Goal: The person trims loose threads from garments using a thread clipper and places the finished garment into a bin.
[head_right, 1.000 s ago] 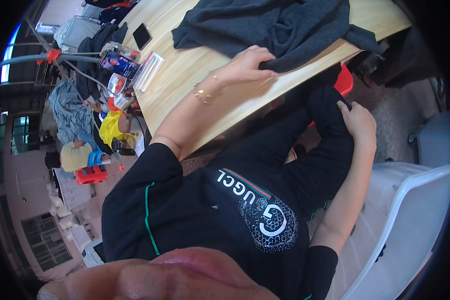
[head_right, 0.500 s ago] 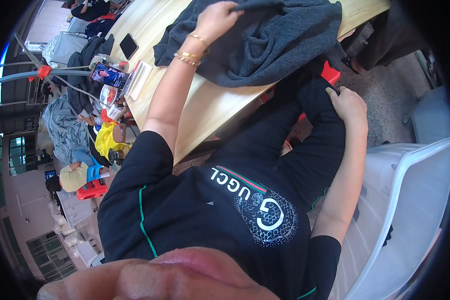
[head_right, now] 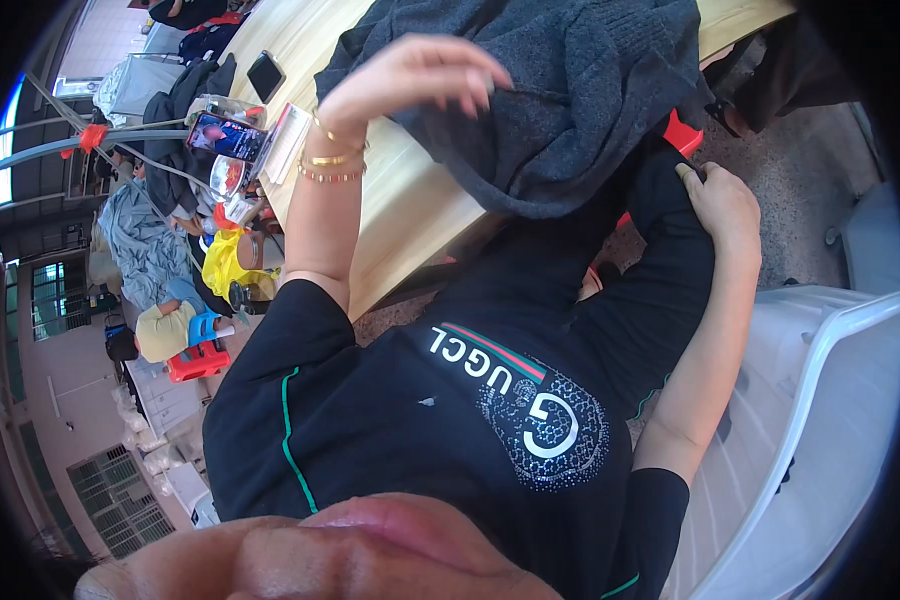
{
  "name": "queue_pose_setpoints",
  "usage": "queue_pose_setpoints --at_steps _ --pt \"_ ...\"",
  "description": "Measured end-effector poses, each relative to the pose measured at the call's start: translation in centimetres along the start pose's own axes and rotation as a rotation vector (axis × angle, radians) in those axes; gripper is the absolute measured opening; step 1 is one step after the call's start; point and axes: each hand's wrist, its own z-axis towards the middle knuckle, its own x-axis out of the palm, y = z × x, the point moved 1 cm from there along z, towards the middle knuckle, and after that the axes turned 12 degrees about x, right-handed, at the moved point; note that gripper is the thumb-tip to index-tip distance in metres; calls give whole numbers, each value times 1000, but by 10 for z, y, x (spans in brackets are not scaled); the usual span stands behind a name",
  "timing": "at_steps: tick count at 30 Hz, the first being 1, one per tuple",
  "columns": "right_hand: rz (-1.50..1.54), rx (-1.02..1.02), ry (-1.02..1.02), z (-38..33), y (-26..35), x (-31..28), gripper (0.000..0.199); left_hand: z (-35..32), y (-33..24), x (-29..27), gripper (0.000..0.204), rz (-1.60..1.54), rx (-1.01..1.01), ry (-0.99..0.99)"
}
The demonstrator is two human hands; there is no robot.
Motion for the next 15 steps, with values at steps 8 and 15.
queue_pose_setpoints --at_steps 8,15 --pt "12 -4 18 2 10 2 53 15 157 -129 58 839 -517 -724" --pt "32 10 -28 2 -2 5 53 70 136 -131 30 515 -157 -725"
